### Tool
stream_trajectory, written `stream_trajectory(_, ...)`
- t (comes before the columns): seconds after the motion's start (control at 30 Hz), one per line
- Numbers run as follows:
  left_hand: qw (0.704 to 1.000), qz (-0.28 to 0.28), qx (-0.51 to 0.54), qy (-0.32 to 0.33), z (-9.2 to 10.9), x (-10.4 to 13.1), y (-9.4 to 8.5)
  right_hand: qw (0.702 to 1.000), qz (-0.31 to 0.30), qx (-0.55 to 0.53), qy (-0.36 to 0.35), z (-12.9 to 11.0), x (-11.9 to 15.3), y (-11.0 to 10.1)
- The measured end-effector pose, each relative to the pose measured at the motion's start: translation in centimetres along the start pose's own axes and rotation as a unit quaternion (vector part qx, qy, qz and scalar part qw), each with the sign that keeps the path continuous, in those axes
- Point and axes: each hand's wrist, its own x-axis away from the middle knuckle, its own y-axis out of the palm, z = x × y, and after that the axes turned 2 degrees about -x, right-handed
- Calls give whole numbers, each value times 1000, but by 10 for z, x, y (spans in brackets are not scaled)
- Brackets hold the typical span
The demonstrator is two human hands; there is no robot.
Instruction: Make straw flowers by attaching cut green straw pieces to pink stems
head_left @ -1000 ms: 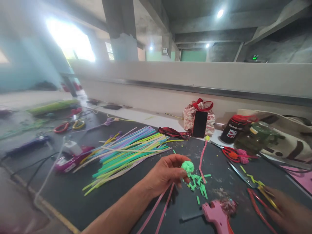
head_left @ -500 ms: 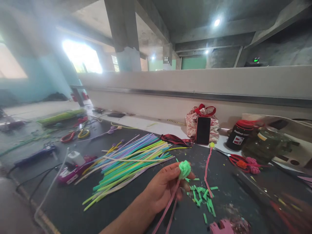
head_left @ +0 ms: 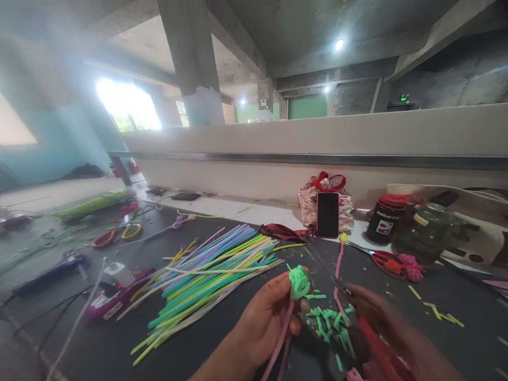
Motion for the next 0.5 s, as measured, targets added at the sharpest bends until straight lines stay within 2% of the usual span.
stream_trajectory(0.1, 1000, 1, 12, 3, 3, 1, 0, 999, -28, -38, 7, -7, -5, 4)
stream_trajectory(0.27, 998, 49, 37, -16, 6, 3, 2, 999, -37, -24, 30, -6, -7, 3)
stream_trajectory(0.37, 995, 76, 44, -38, 6, 2, 3, 994, 5, 78, 77, 1, -11, -8)
stream_trajectory(0.43, 994, 84, 39, -58, 6, 1, 3, 976, 35, 177, 119, 11, -13, -20)
stream_trajectory(0.5, 994, 81, 24, -65, 6, -1, 3, 952, 40, 255, 164, 23, -13, -34)
